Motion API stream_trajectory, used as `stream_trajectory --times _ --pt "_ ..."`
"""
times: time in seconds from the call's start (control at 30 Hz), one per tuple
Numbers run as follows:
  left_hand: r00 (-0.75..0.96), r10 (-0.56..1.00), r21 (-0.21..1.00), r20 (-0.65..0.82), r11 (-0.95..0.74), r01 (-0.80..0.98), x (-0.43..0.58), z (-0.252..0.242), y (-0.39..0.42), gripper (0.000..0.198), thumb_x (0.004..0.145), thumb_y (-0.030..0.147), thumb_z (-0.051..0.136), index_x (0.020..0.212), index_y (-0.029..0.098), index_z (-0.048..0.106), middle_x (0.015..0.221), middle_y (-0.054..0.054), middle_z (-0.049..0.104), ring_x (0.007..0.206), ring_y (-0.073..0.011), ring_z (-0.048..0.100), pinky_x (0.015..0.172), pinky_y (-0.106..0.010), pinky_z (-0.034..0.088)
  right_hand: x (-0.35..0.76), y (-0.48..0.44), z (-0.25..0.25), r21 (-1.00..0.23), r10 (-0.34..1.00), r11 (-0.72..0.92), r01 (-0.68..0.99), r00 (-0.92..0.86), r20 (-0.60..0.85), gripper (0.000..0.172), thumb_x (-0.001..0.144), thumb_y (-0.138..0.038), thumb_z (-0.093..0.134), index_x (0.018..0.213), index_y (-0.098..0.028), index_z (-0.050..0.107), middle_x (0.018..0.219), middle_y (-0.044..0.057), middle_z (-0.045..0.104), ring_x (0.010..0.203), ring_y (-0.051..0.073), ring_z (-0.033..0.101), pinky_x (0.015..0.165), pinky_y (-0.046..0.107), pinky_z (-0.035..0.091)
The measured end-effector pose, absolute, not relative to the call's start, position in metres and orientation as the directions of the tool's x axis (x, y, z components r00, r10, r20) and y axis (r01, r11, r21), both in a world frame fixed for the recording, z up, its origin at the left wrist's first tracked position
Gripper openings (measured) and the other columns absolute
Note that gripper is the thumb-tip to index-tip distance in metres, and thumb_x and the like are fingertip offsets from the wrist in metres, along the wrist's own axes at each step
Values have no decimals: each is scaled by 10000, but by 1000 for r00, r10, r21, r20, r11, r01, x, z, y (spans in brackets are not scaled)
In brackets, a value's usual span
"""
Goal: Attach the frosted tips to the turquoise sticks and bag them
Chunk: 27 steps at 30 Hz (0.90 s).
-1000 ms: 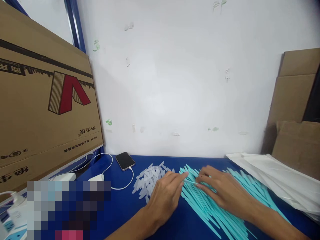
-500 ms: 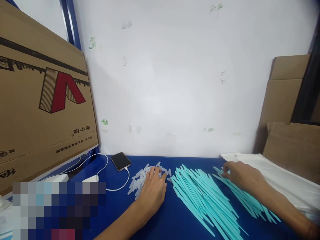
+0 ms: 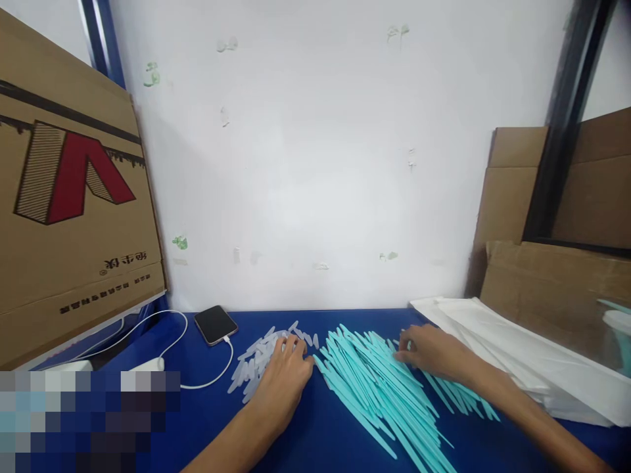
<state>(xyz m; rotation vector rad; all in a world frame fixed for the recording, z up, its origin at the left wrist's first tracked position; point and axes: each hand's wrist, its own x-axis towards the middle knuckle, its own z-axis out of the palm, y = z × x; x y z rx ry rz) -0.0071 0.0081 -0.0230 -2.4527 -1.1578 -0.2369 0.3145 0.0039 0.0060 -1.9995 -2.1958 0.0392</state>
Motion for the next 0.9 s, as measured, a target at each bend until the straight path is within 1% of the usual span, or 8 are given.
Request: stream_trajectory --times 0.1,0.27,0.4,0.5,0.6,0.73,0.8,0.9 --pt "668 693 -391 272 -555 734 -6 -20 9 298 787 -8 541 962 169 703 1063 -137 673 1042 -320 572 906 -469 454 309 1 4 -70 992 83 994 -76 99 213 872 -357 584 864 -218 745 865 92 736 806 271 699 643 316 445" --pt "678 700 -487 223 -523 700 -3 -17 11 280 805 -3 518 969 145 691 1006 -161 696 986 -315 606 870 -449 466 300 -6 8 -39 995 54 998 -51 86 194 887 -288 565 869 -186 729 886 129 736 825 301 696 641 337 444" --pt "687 694 -500 213 -527 687 -4 -15 10 283 775 -1 548 982 146 672 942 -151 701 943 -315 611 842 -441 472 297 -12 14 -55 996 69 996 -66 52 208 902 -263 534 864 -177 720 882 131 743 833 298 702 633 329 445" --pt "699 680 -487 219 -545 683 -5 -14 9 349 738 -28 558 1024 147 656 949 -142 703 957 -318 611 855 -447 467 297 -16 18 -92 995 99 991 -98 10 213 882 -183 509 808 -176 709 776 108 736 736 260 704 592 300 434" --pt "695 681 -470 231 -547 692 -5 -13 8 324 767 -32 524 981 169 661 941 -123 703 948 -303 615 857 -441 467 297 -18 21 -137 993 111 984 -117 -31 254 874 -139 473 771 -168 704 633 76 700 587 219 675 552 284 424" --pt "676 684 -448 274 -531 719 -4 -12 8 289 842 10 473 985 171 667 941 -118 697 934 -293 617 851 -445 468 298 -16 23 -166 991 94 982 -108 -81 301 917 -186 431 807 -157 710 575 68 676 550 212 663 543 281 422" --pt "664 688 -423 293 -529 735 -4 -10 6 261 887 53 458 988 169 669 940 -117 695 927 -289 619 847 -443 468 299 -14 21 -159 990 85 984 -101 -94 264 920 -224 458 877 -157 710 662 82 710 632 228 685 566 284 426" --pt "654 690 -393 311 -533 749 -4 -9 3 240 936 111 440 966 175 670 931 -110 690 921 -287 617 842 -445 466 300 -11 18 -125 992 87 988 -98 -79 228 924 -257 482 979 -174 687 924 113 741 846 269 691 648 308 429"
